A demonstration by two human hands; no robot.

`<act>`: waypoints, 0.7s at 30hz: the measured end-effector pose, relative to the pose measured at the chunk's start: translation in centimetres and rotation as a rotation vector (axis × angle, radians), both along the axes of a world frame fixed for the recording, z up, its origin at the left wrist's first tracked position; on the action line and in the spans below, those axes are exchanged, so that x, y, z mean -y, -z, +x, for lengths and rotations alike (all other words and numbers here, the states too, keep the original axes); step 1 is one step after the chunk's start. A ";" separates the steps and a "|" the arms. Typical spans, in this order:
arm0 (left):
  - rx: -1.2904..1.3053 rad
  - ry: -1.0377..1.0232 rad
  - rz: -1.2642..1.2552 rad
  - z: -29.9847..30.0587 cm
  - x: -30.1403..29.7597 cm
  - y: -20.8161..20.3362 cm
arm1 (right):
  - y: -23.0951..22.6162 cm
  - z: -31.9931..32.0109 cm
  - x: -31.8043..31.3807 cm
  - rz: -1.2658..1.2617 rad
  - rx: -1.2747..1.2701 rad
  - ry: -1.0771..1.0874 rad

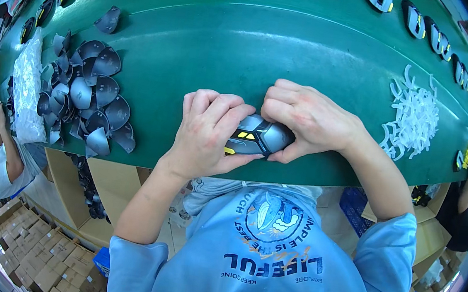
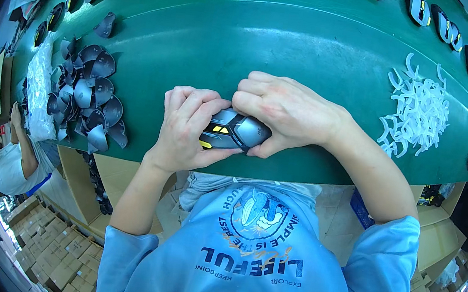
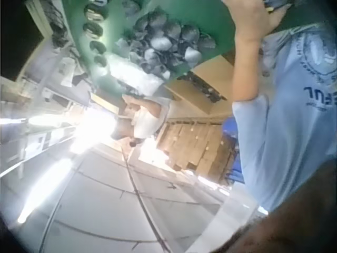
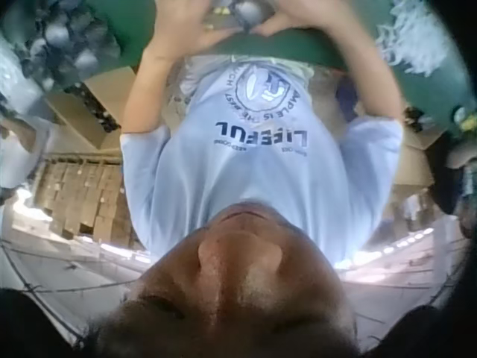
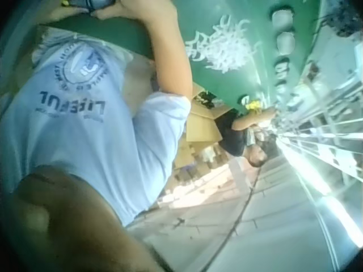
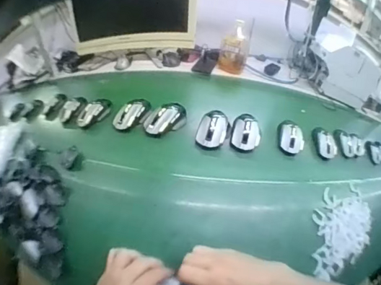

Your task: The person assembles computer mice by inserting plastic pieces into mouse bodies, snapping on the top covers, and placing the assembled mice in rows on the table.

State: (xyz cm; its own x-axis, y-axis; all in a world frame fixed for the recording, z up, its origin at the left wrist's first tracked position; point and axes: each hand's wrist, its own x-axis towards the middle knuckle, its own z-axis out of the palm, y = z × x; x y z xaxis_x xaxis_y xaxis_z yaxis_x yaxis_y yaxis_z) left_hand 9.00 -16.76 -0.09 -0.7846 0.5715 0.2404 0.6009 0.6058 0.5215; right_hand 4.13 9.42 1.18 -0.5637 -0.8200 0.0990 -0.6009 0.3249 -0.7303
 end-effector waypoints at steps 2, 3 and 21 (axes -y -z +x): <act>0.003 0.001 -0.015 -0.2 0.1 -0.4 | 0.5 -0.6 0.4 -0.067 -0.046 -0.086; 0.002 0.006 -0.016 -0.1 0.1 -0.7 | 0.3 -0.6 0.5 -0.087 -0.056 -0.107; -0.099 -0.071 0.139 1.4 -0.7 1.7 | 1.8 2.1 -1.3 -0.099 -0.247 0.090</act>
State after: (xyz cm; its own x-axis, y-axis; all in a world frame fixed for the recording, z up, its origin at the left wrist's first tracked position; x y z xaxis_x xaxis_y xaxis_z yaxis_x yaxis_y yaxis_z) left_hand 10.38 -16.01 -1.74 -0.7905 0.4715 0.3910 0.6117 0.5749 0.5434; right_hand 6.25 10.75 -0.65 -0.5826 -0.7473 0.3196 -0.7365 0.3191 -0.5964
